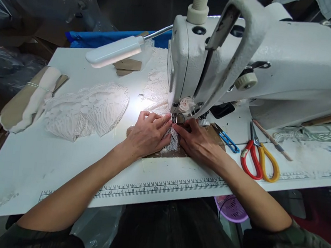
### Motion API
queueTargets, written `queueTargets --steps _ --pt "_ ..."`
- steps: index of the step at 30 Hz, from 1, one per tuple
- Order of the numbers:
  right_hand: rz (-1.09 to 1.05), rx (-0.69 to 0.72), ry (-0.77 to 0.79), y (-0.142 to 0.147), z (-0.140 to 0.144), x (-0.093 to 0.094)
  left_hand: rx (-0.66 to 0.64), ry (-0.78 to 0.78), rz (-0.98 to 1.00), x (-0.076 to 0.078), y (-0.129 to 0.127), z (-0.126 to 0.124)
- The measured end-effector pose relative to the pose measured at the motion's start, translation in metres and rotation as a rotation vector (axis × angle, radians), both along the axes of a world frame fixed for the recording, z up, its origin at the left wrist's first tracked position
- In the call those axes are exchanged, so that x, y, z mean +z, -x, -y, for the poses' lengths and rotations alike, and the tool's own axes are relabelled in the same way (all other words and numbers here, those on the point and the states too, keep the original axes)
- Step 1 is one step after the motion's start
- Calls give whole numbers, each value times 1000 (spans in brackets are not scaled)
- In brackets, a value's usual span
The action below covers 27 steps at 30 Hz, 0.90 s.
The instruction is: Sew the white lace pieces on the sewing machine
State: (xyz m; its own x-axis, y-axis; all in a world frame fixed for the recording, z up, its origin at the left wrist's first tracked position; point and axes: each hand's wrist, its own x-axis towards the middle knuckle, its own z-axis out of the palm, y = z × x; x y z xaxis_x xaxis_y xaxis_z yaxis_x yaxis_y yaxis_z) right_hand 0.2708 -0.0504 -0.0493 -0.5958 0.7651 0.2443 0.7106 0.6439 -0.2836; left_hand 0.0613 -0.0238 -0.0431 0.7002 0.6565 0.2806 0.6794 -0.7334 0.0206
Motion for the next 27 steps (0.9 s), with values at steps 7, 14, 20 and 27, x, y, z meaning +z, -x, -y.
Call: queueTargets --steps 7,14,20,27 --pt "-36 -16 -15 -3 -4 -6 56 25 23 -3 1 -4" --pt "-199 -77 47 -21 -8 -9 36 -4 221 2 12 -17" --pt "-295 -185 47 -23 -12 -6 -222 152 249 11 19 -9" --pt "-311 -181 50 -22 -12 -11 -236 188 207 2 14 0"
